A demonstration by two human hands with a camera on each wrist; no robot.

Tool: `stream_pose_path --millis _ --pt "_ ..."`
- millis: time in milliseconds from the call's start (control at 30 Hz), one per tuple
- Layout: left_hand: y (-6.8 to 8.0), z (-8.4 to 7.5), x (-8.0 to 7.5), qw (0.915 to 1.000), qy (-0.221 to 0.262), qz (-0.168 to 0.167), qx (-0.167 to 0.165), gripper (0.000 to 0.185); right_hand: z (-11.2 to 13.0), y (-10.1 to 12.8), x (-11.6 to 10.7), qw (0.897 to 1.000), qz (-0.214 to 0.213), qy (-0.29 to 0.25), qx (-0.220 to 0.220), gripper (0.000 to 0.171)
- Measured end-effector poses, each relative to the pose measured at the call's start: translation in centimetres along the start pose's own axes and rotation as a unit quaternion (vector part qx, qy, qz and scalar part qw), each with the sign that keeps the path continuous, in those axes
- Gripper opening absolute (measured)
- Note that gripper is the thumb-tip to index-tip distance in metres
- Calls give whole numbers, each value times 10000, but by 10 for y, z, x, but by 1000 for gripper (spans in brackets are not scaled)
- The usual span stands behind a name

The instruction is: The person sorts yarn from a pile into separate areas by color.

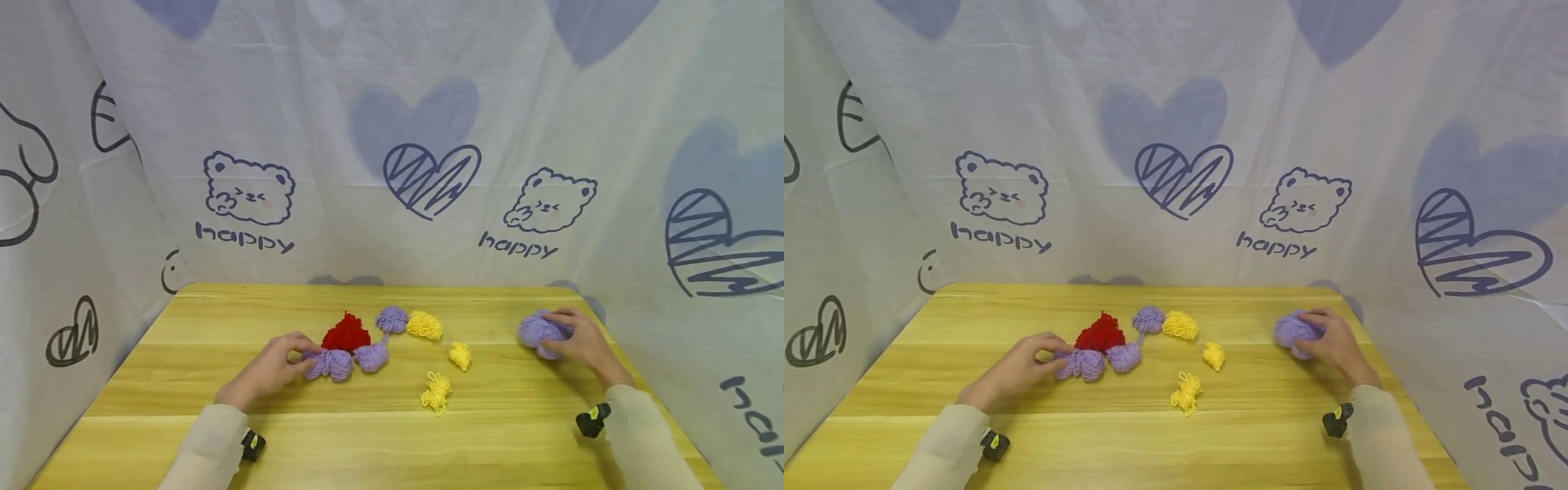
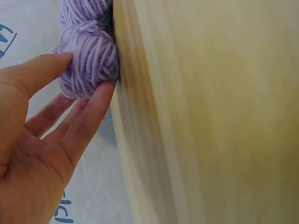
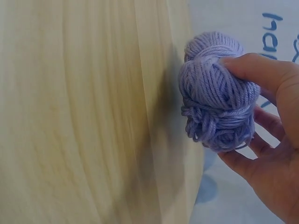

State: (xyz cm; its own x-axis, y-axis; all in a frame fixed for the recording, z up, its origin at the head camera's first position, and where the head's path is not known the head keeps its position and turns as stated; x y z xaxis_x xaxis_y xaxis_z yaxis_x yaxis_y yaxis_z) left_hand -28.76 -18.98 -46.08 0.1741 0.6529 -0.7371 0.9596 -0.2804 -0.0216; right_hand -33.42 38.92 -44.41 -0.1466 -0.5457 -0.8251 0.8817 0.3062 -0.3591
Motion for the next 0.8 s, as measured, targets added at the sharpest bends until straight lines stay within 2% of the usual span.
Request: stream_pose_path --millis 333,600,800 --pt "0 0 -1 10000 -30 18 12 24 -20 8 -7 9989 222 -71 412 67" --pt "2 3 -3 10000 -49 -40 -50 24 -24 7 -8 9982 425 -21 421 68" --pt "1 2 -3 9999 -48 15 102 24 -29 10 -10 9983 537 86 185 64"
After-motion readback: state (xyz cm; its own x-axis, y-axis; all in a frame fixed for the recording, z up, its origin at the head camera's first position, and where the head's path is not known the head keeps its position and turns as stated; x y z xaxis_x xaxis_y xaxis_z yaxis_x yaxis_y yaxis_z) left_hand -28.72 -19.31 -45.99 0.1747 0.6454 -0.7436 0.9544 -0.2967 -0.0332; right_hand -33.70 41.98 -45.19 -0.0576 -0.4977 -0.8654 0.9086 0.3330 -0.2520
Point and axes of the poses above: each hand's wrist, its own y-axis away from the middle knuckle, its own x-axis out of the palm, z = x × y, the point moved 3 cm from there along -y, towards the middle knuckle, and after that the axes turned 13 degrees about -x, right-handed, at the moved point
